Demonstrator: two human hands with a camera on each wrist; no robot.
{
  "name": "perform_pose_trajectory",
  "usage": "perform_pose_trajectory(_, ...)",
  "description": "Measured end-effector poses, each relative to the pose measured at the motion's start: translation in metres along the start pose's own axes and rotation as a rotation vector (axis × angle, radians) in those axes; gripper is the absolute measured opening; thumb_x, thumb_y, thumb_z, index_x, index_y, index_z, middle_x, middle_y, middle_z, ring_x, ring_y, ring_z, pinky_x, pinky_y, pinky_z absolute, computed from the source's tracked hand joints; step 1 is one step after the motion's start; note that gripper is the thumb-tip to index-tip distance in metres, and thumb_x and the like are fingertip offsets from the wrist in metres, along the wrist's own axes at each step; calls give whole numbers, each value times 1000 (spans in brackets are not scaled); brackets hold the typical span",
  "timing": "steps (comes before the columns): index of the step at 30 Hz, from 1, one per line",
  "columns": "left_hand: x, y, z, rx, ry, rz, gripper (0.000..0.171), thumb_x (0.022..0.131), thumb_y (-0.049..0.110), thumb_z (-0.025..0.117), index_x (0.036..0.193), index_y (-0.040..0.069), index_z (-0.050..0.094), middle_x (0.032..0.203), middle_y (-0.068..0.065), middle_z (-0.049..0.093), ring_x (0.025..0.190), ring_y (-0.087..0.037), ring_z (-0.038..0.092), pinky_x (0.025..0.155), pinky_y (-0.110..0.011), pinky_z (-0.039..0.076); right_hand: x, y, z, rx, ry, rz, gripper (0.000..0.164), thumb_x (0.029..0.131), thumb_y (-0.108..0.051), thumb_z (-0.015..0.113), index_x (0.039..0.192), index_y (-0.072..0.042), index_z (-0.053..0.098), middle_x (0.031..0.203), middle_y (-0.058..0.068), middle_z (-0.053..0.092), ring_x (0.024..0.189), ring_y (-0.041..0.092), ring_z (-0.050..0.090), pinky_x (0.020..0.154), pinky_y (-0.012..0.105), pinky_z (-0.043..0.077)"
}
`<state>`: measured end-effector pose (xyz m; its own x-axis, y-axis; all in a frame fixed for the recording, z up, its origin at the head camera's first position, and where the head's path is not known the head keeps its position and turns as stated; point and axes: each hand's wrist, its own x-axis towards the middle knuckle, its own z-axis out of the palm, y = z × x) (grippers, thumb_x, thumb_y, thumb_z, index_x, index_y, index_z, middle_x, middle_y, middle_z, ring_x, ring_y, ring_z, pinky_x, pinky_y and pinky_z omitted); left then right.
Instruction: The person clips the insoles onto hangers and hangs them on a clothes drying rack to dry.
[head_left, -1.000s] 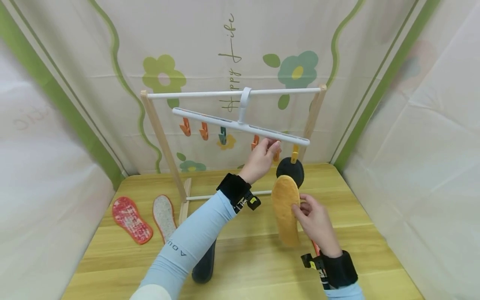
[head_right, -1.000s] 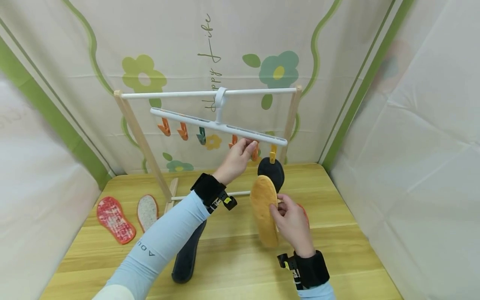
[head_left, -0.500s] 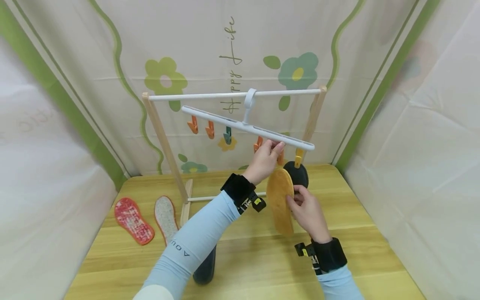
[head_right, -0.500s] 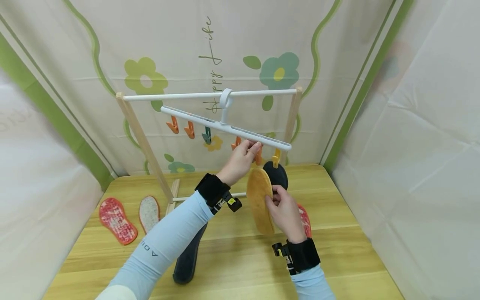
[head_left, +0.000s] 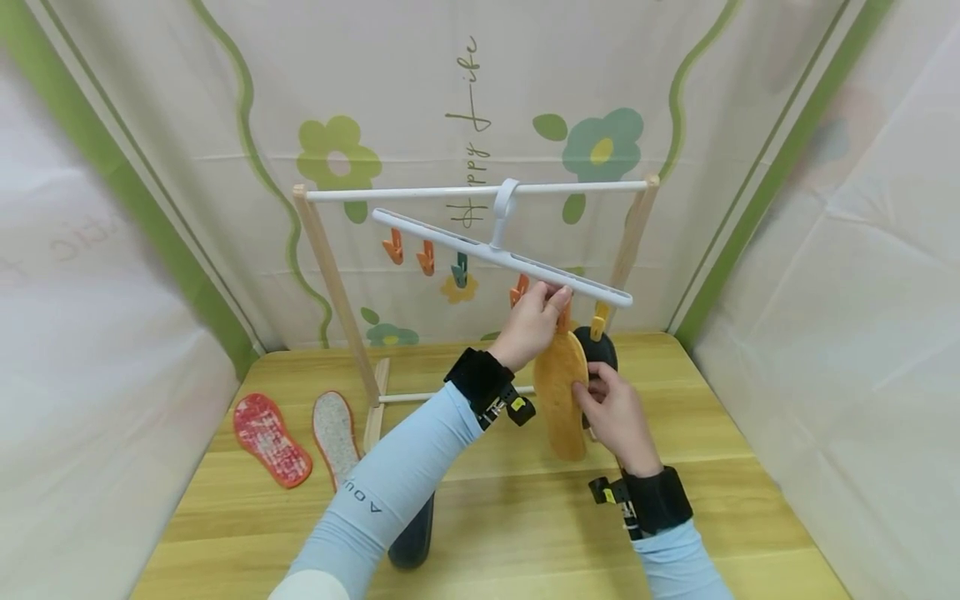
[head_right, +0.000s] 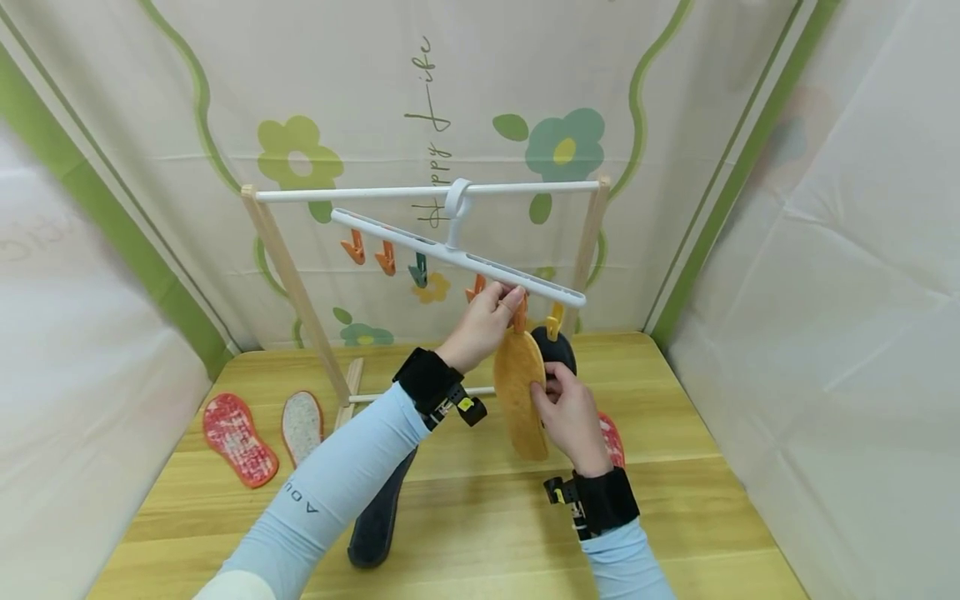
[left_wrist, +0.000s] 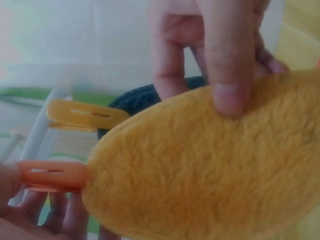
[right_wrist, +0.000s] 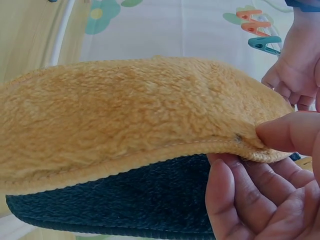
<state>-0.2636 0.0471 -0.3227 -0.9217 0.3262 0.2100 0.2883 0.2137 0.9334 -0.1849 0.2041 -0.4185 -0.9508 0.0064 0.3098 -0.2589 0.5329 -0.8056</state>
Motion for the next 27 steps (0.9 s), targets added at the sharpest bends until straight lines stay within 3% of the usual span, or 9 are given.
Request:
perform_pose_trajectory(7,-1,1,0,0,4,-7,32,106,39,42,114,11,55,98,-5,53,91,-21,52,74,-33,42,2,1,2,34,5,2,26,99,-14,62,122,-1,60,104,18,71,91,28,70,73,37,59)
perform_pose_trajectory(21,-1,-2,-1,-24,6,-6,29,106,38,41,111,11,53,87,-6,50,77,-19,52,70,-31,44,7,-2,6,96,54,-64,27,98,-11,64,121,2,59,102,19,71,90,28,71,74,36,59)
perform_pose_trajectory(27,-1,-4,-2,-9,7,2,30,106,38,41,109,11,53,88,-7,50,77,-20,51,69,-31,42,9,-2,7,112,31,-29,29,99,-16,63,123,0,59,107,20,71,95,29,70,79,39,58)
